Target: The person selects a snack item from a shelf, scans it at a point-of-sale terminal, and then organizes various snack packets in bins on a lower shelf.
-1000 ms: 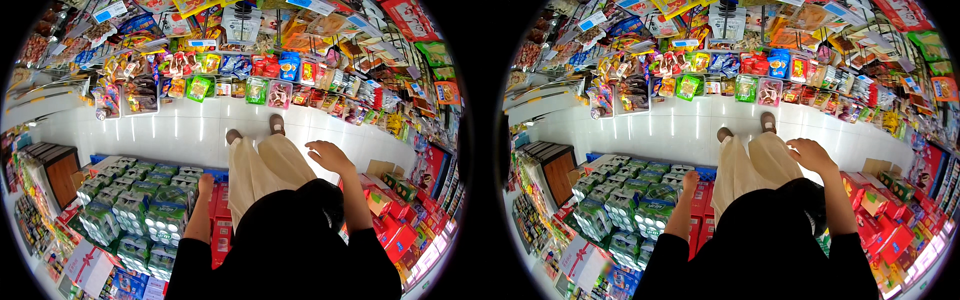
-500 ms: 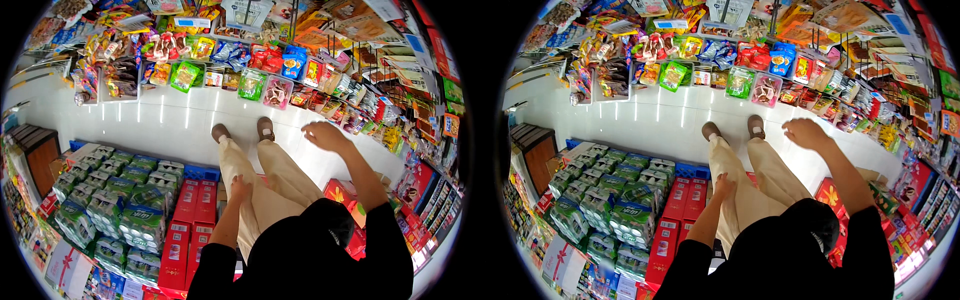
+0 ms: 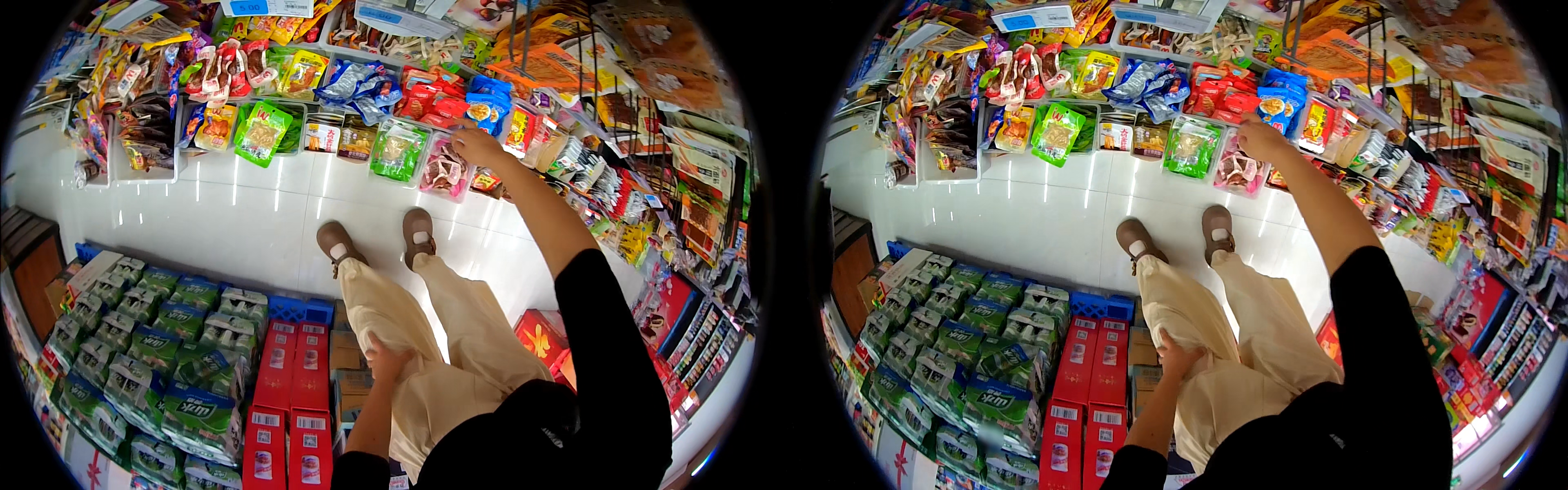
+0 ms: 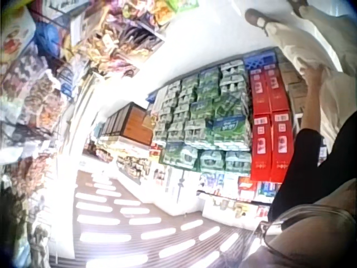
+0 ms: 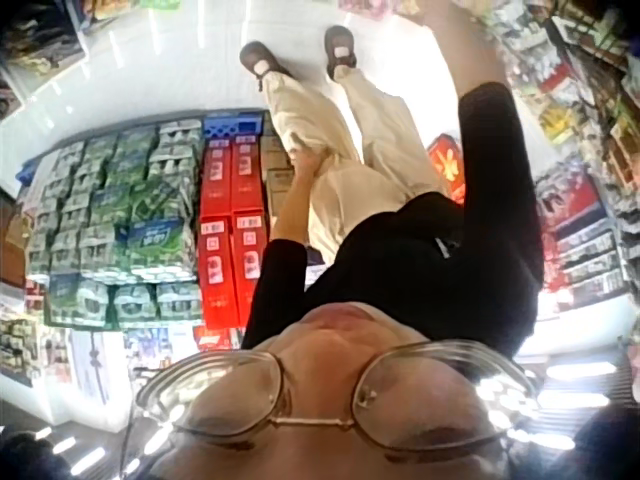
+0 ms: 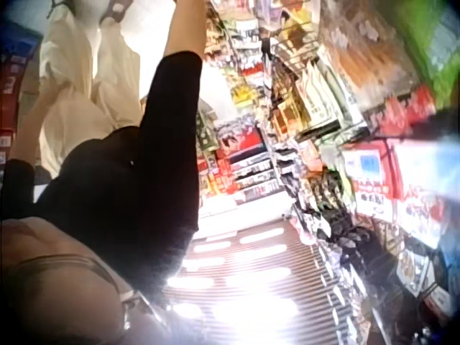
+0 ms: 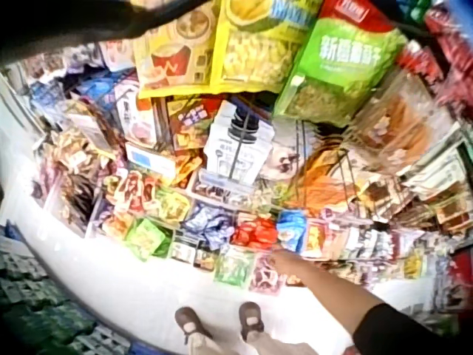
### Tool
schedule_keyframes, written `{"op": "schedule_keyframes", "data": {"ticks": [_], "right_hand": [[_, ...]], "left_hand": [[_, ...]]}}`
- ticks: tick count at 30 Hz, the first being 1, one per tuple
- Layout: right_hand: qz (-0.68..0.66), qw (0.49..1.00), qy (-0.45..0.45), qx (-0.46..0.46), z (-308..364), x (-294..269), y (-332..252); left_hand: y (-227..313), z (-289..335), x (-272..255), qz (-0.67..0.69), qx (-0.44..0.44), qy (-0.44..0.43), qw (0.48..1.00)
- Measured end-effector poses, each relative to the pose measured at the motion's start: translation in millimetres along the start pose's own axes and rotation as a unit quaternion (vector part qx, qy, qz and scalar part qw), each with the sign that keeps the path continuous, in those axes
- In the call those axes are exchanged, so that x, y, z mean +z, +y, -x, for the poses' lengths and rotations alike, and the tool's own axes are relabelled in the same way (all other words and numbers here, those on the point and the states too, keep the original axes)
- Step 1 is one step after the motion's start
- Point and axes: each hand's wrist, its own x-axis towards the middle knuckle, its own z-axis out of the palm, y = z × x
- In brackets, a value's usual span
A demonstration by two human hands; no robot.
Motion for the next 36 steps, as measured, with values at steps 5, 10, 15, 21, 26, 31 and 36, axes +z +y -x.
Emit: {"op": "schedule_keyframes", "data": {"ticks": [5,10,15,21,26,31,36], "right_hand": [[0.022,0.998,0.021,0.06,-51.9,46.8,14.0],[0.003,0.989,0.098,0.111,-59.5,61.6,19.0],[-0.064,0.975,0.204,0.068,-32.2,28.2,-6.2],[-0.201,0.954,0.218,-0.042,84.1,-33.5,-100.9],[-0.473,0.873,-0.027,-0.111,215.3,-85.4,-200.0],[-0.619,0.773,-0.041,-0.135,297.6,-110.2,-233.8],[-0.687,0.719,0.06,-0.083,353.4,-145.0,-246.1]], "left_hand": [[-2.8,-9.8,8.6,-0.021,-0.034,-0.003,0.999],[1.6,-6.7,1.3,-0.028,-0.019,0.002,0.999],[5.1,-3.7,-4.8,-0.034,0.003,0.015,0.999],[-14.1,1.1,2.8,-0.062,0.148,0.16,0.974],[42.8,63.1,-50.5,0.436,0.214,-0.16,0.859],[85.6,196.2,-82.7,0.492,0.237,-0.557,0.626],[80.0,267.3,-73.6,0.378,0.316,-0.493,0.717]]}}
